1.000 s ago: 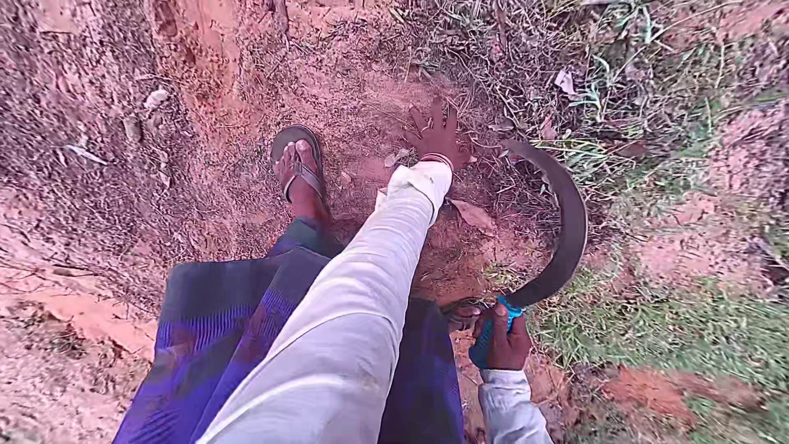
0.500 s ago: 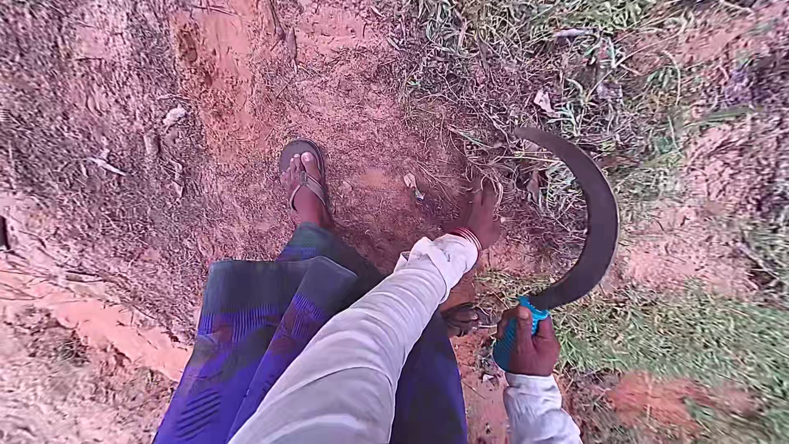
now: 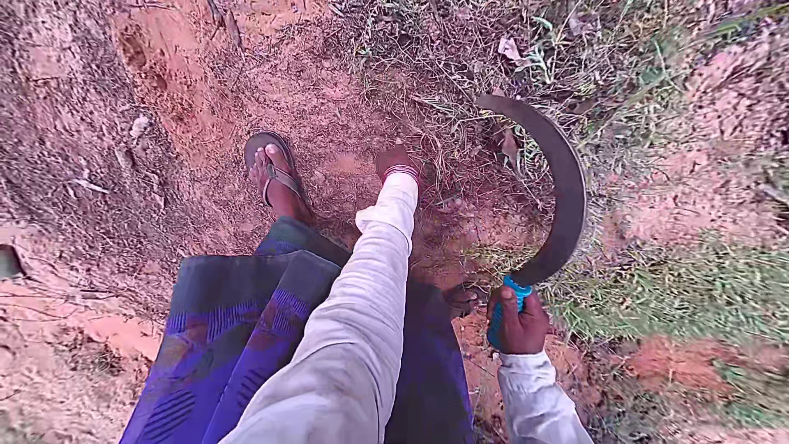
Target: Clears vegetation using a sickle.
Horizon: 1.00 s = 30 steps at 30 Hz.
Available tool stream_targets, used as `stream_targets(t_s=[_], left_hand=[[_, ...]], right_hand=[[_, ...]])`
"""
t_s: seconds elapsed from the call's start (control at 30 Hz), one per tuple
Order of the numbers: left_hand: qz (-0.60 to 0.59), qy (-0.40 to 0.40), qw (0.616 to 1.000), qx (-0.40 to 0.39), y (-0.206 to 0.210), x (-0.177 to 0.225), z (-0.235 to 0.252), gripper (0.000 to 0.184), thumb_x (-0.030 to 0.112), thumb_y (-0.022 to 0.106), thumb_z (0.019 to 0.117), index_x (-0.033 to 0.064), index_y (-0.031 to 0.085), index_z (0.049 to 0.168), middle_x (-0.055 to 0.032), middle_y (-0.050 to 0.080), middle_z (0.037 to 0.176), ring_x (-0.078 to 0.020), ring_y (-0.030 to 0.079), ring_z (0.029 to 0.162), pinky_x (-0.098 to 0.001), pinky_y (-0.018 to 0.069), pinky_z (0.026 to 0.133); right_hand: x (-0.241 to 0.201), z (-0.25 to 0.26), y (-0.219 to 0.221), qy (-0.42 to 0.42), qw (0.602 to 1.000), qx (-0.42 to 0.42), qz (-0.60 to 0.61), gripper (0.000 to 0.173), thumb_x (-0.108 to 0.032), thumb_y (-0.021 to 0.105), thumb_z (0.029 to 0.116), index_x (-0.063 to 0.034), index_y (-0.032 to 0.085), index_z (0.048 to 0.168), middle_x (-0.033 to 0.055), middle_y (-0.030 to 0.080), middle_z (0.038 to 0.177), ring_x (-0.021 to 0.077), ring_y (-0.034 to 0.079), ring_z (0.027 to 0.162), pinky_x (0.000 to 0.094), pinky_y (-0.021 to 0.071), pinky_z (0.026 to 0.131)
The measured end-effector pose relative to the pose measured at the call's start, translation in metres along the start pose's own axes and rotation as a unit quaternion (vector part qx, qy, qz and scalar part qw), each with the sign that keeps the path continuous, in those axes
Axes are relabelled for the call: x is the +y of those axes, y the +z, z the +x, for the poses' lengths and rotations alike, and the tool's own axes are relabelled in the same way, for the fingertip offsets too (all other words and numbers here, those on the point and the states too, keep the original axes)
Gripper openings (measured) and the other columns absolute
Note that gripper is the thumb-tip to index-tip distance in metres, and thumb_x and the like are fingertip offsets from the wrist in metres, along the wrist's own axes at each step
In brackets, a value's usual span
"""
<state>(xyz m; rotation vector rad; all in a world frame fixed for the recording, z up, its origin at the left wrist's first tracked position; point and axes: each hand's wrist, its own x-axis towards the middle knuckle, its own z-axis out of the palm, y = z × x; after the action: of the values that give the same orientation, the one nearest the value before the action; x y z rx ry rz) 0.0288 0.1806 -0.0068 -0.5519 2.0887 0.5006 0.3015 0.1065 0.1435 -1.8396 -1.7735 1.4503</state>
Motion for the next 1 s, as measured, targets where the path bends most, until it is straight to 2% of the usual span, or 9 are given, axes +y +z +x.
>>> stream_targets(t_s=[0.1, 0.17, 0.23, 0.3, 0.43, 0.57, 0.7, 0.8, 1.0], left_hand=[[-0.010, -0.043, 0.999, 0.017, 0.019, 0.013, 0.005, 0.061, 0.042, 0.064, 0.1024, -0.0053, 0.055, 0.140, -0.0264, 0.057, 0.143, -0.0355, 0.054, 0.136, -0.0505, 0.0439, 0.113], [0.133, -0.012, 0.991, -0.003, 0.024, 0.022, 0.003, 0.048, 0.034, 0.051, 0.1095, -0.0048, 0.059, 0.137, -0.0243, 0.058, 0.143, -0.0325, 0.054, 0.138, -0.0475, 0.0439, 0.114], [0.378, 0.071, 0.921, -0.065, 0.014, 0.027, 0.005, 0.041, 0.026, 0.049, 0.1097, -0.0025, 0.061, 0.137, -0.0222, 0.057, 0.146, -0.0327, 0.051, 0.142, -0.0500, 0.0415, 0.116], [0.478, 0.123, 0.865, -0.088, -0.008, 0.025, 0.018, 0.044, 0.030, 0.059, 0.1048, -0.0026, 0.063, 0.134, -0.0245, 0.059, 0.143, -0.0376, 0.053, 0.139, -0.0565, 0.0422, 0.113], [0.350, 0.112, 0.928, -0.063, -0.067, 0.012, 0.042, 0.043, 0.016, 0.041, 0.1124, -0.0111, 0.049, 0.144, -0.0333, 0.047, 0.151, -0.0444, 0.043, 0.146, -0.0567, 0.0343, 0.120], [0.280, 0.128, 0.948, -0.082, -0.095, 0.002, 0.069, 0.050, 0.031, 0.036, 0.1144, -0.0078, 0.057, 0.139, -0.0302, 0.054, 0.146, -0.0422, 0.048, 0.142, -0.0577, 0.0344, 0.118], [0.346, 0.172, 0.915, -0.114, -0.105, 0.015, 0.068, 0.053, 0.032, 0.033, 0.1150, -0.0061, 0.049, 0.148, -0.0296, 0.045, 0.155, -0.0428, 0.039, 0.149, -0.0588, 0.0274, 0.123], [0.403, 0.195, 0.886, -0.121, -0.109, 0.026, 0.064, 0.049, 0.028, 0.034, 0.1146, -0.0079, 0.059, 0.136, -0.0306, 0.054, 0.146, -0.0442, 0.048, 0.143, -0.0619, 0.0337, 0.118], [0.368, 0.181, 0.911, -0.042, -0.152, 0.045, 0.057, 0.048, 0.029, 0.034, 0.1143, -0.0022, 0.057, 0.142, -0.0279, 0.056, 0.146, -0.0439, 0.050, 0.141, -0.0635, 0.0352, 0.116]], right_hand=[[0.004, -0.002, 0.003, -0.013, 1.000, -0.005, 0.014, 0.065, -0.052, 0.053, 0.1019, 0.0119, 0.060, 0.102, -0.0054, 0.058, 0.061, -0.0026, 0.055, 0.049, 0.0191, 0.0510, 0.049], [0.004, -0.003, 0.006, -0.018, 1.000, -0.013, 0.008, 0.067, -0.054, 0.052, 0.1018, 0.0125, 0.060, 0.102, -0.0047, 0.058, 0.061, -0.0024, 0.055, 0.050, 0.0190, 0.0511, 0.049], [0.006, -0.004, 0.006, -0.016, 0.999, -0.024, -0.014, 0.071, -0.056, 0.051, 0.1012, 0.0145, 0.061, 0.103, -0.0012, 0.059, 0.061, 0.0011, 0.056, 0.049, 0.0219, 0.0513, 0.049], [0.007, 0.001, 0.007, -0.004, 0.998, -0.052, -0.036, 0.069, -0.053, 0.052, 0.1007, 0.0150, 0.062, 0.105, 0.0012, 0.059, 0.062, 0.0045, 0.057, 0.049, 0.0251, 0.0520, 0.049], [0.002, 0.041, 0.018, 0.066, 0.981, -0.167, -0.080, 0.061, -0.045, 0.051, 0.1007, 0.0127, 0.060, 0.118, 0.0038, 0.059, 0.065, 0.0108, 0.056, 0.051, 0.0322, 0.0512, 0.052], [0.000, 0.105, 0.062, 0.109, 0.947, -0.277, -0.123, 0.050, -0.037, 0.049, 0.1074, 0.0073, 0.057, 0.129, 0.0085, 0.062, 0.076, 0.0162, 0.059, 0.059, 0.0367, 0.0528, 0.062], [-0.006, 0.146, 0.097, 0.148, 0.904, -0.336, -0.220, 0.049, -0.036, 0.049, 0.1094, 0.0090, 0.056, 0.129, 0.0251, 0.065, 0.093, 0.0332, 0.065, 0.077, 0.0503, 0.0526, 0.080], [0.002, 0.127, 0.101, 0.155, 0.893, -0.339, -0.253, 0.055, -0.035, 0.048, 0.1098, 0.0112, 0.051, 0.139, 0.0339, 0.066, 0.114, 0.0433, 0.067, 0.104, 0.0561, 0.0470, 0.098], [-0.002, 0.027, 0.064, 0.204, 0.896, -0.285, -0.274, 0.056, -0.037, 0.054, 0.1070, 0.0105, 0.056, 0.136, 0.0328, 0.070, 0.097, 0.0494, 0.069, 0.092, 0.0646, 0.0494, 0.088]])
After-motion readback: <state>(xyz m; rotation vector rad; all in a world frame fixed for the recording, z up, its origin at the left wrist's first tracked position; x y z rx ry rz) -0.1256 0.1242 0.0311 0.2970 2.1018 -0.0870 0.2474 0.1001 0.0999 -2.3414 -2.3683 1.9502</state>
